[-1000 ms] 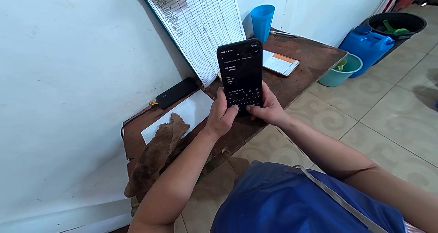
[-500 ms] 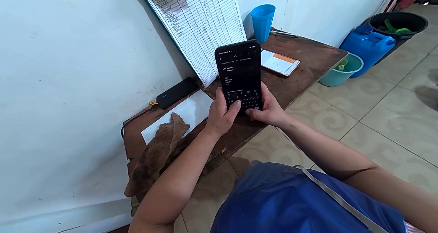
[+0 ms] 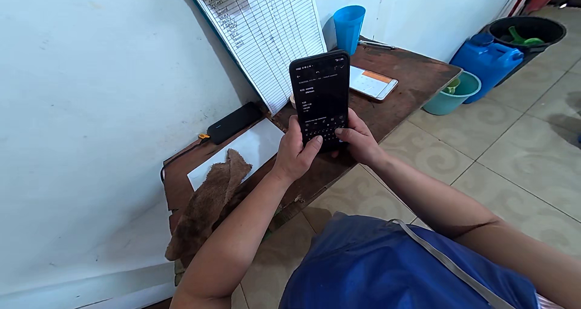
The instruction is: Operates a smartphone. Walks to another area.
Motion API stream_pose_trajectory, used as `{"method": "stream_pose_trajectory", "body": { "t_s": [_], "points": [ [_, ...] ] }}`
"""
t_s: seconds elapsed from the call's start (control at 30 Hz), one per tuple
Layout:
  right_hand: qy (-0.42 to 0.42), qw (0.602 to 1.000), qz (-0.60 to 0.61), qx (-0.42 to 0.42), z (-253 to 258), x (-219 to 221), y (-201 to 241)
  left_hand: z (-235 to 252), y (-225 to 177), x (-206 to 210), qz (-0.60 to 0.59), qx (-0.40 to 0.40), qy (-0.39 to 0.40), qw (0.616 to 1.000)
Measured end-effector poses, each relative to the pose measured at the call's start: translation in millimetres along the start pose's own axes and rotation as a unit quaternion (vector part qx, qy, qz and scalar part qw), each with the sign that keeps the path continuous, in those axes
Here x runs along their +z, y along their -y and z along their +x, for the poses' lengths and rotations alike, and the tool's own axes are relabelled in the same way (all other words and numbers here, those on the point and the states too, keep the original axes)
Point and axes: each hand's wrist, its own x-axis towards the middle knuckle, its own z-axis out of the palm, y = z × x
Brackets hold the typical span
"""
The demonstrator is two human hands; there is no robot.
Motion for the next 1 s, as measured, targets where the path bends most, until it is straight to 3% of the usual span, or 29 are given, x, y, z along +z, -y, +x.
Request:
{"method": "stream_pose_trajectory", "body": {
  "t_s": [0.5, 1.0],
  "points": [
    [0.122, 0.986, 0.108, 0.031, 2, -11, -3, 1, 1, -2, -0.068, -0.028, -0.011, 0.997],
    [0.074, 0.992, 0.099, 0.035, 1, -9, -3, 0, -1, -1, -0.057, -0.012, 0.002, 0.998]
  ]
}}
